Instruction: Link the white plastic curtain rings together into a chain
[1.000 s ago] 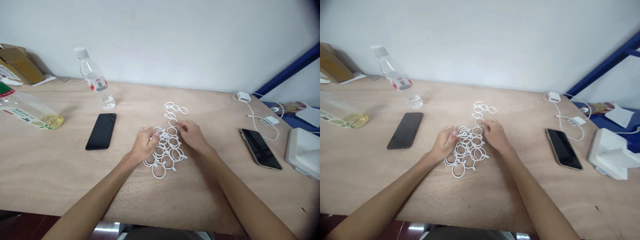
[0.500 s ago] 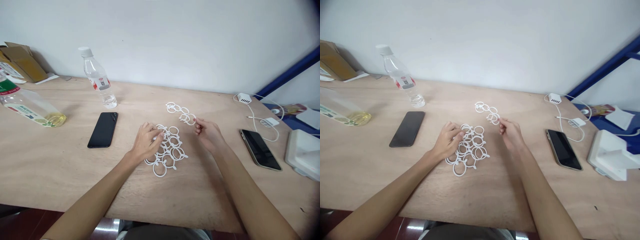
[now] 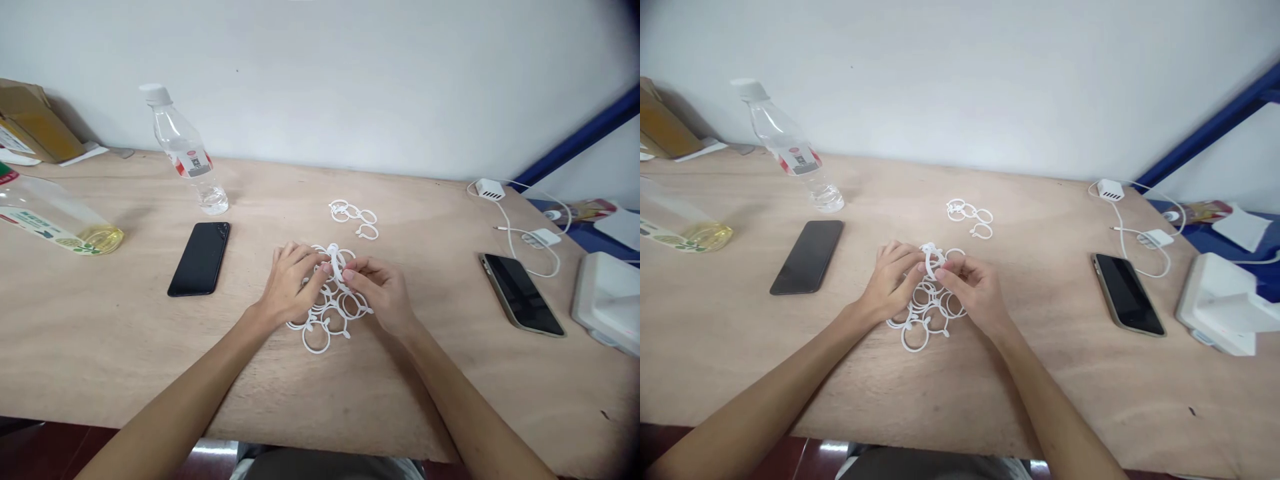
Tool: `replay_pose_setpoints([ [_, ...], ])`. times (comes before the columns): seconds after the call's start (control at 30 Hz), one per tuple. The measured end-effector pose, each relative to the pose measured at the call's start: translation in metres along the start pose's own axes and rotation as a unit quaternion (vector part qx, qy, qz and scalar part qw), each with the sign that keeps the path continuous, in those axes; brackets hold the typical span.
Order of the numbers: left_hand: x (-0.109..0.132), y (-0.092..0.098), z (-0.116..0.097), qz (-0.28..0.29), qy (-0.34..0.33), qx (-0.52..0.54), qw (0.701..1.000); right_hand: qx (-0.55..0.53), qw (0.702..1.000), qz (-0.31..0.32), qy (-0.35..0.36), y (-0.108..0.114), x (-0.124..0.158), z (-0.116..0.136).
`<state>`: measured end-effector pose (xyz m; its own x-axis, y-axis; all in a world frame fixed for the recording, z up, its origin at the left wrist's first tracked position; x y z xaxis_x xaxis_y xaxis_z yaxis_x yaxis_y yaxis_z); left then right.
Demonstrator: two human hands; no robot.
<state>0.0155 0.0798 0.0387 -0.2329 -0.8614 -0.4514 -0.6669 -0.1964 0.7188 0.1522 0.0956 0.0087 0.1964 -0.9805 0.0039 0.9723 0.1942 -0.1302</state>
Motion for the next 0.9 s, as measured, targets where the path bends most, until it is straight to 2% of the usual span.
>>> replay_pose_setpoints([
  [0.3, 0.002, -0.003, -0.014, 0.018, -0.023, 0.149, 0.988, 0.012, 1.0, 0.023, 0.018, -0.012, 0.007, 0.013],
  [0.43, 0.003, 0.003, -0.019, -0.027, -0.037, 0.154, 0.987, 0.024, 0.999, 0.029, -0.003, -0.013, 0.006, 0.008],
  [0.6, 0.005, 0.019, -0.018, -0.131, -0.049, 0.084, 0.987, 0.018, 0.999, -0.042, -0.008, 0.008, 0.003, 0.004],
  [0.77, 0.01, 0.027, -0.03, -0.183, -0.133, -0.021, 0.974, -0.011, 0.999, 0.008, -0.048, 0.002, 0.004, -0.001],
  [0.9, 0.012, 0.024, -0.03, -0.183, -0.149, -0.068, 0.969, 0.015, 0.996, -0.004, -0.086, 0.002, 0.005, -0.008],
])
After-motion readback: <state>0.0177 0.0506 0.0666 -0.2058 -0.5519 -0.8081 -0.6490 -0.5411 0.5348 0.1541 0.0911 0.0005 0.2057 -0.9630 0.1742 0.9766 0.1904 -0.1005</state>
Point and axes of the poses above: each hand's wrist, its own x-axis away from the middle knuckle, its own y-axis out of the back of the hand, z = x × y, the point moved 9 cm from there along -x, towards the middle knuckle, and after that the axes turned 3 degrees about -x, right-handed, at the moved point
